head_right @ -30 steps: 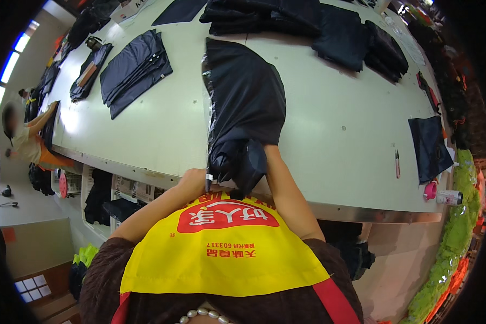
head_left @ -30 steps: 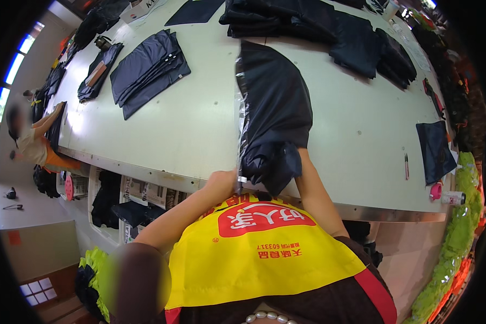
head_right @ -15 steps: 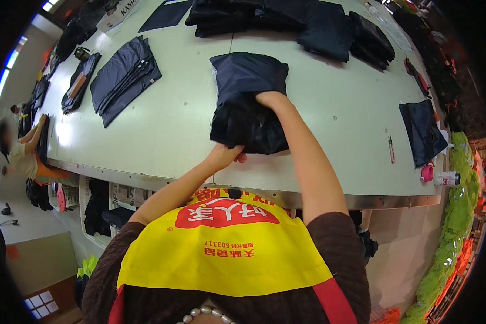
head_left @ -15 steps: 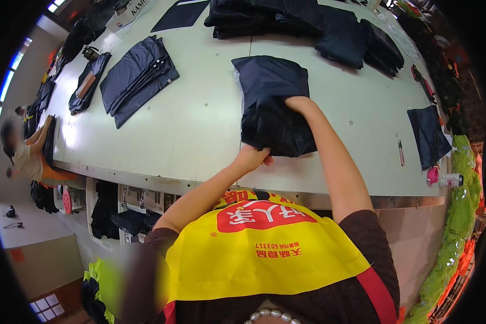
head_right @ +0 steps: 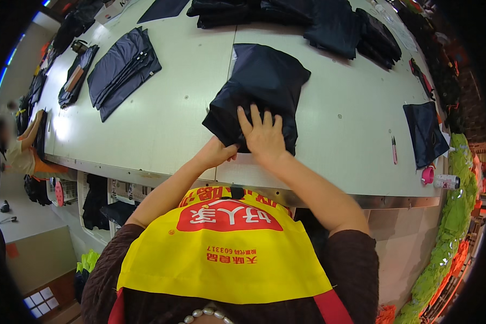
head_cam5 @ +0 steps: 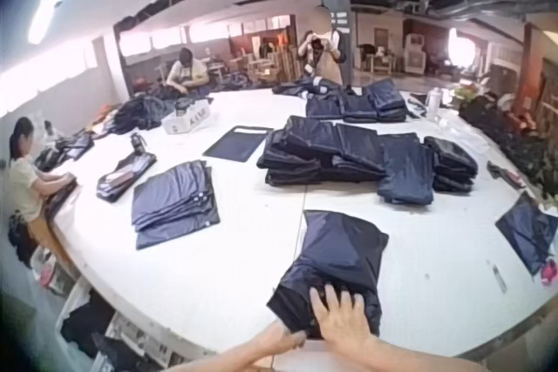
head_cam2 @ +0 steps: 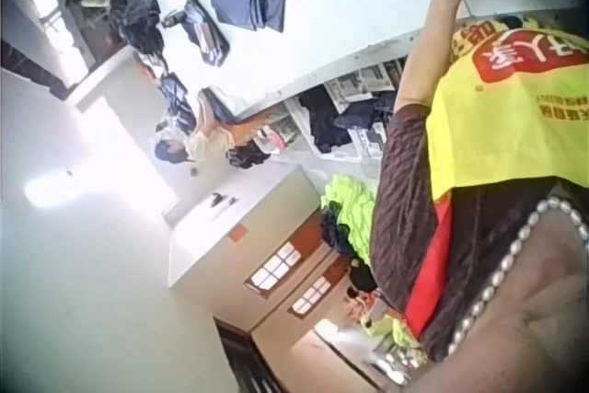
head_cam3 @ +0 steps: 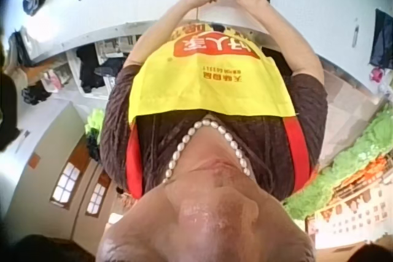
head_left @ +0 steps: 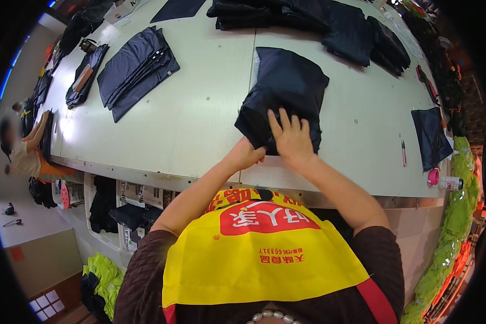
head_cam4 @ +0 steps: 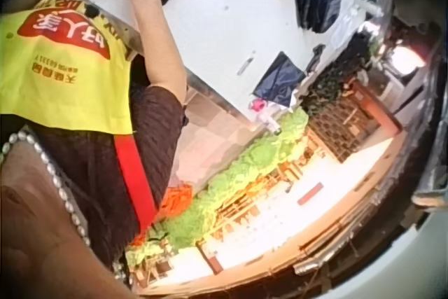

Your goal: The person folds a dark blue jacket on a white table. They smooth the fabric, fold the sleeves inward, fold the body in half, and then fold it again into a compact rectangle. The folded jacket is placed into a clear plastic bag and set aside.

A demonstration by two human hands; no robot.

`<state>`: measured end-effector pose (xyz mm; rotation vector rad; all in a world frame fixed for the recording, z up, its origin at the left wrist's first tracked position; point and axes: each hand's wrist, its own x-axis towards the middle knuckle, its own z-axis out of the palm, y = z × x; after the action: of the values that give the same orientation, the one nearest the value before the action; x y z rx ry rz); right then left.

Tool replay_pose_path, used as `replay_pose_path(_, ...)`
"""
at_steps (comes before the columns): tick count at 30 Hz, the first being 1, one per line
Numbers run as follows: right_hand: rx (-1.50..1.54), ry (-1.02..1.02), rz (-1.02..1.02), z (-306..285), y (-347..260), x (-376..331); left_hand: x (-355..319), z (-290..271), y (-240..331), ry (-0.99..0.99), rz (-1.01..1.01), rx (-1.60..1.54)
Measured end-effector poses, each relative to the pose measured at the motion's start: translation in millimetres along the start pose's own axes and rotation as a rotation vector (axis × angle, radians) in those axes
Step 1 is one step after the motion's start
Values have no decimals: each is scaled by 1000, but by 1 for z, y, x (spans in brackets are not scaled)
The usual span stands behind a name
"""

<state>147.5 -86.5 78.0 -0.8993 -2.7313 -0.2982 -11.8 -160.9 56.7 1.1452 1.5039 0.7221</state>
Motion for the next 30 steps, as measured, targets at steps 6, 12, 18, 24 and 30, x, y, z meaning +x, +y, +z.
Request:
replay_pose_path(6, -127, 40, -251, 6, 28, 21, -8, 3, -33, -93, -11, -229)
replay_pose_path(12, 138, -143, -355, 4, 9, -1, -43, -5, -4, -306, -241, 124)
replay_pose_path(18, 955, -209, -90, -10, 10, 11, -21, -41, 87, 461, 605, 728)
replay_pose_path(24, 307, 16, 31, 19, -20, 15, 47, -29, 48, 524, 611, 997)
replay_pose_path(30, 446, -597, 193, 16, -3, 55, 52, -29, 57, 587, 838, 869)
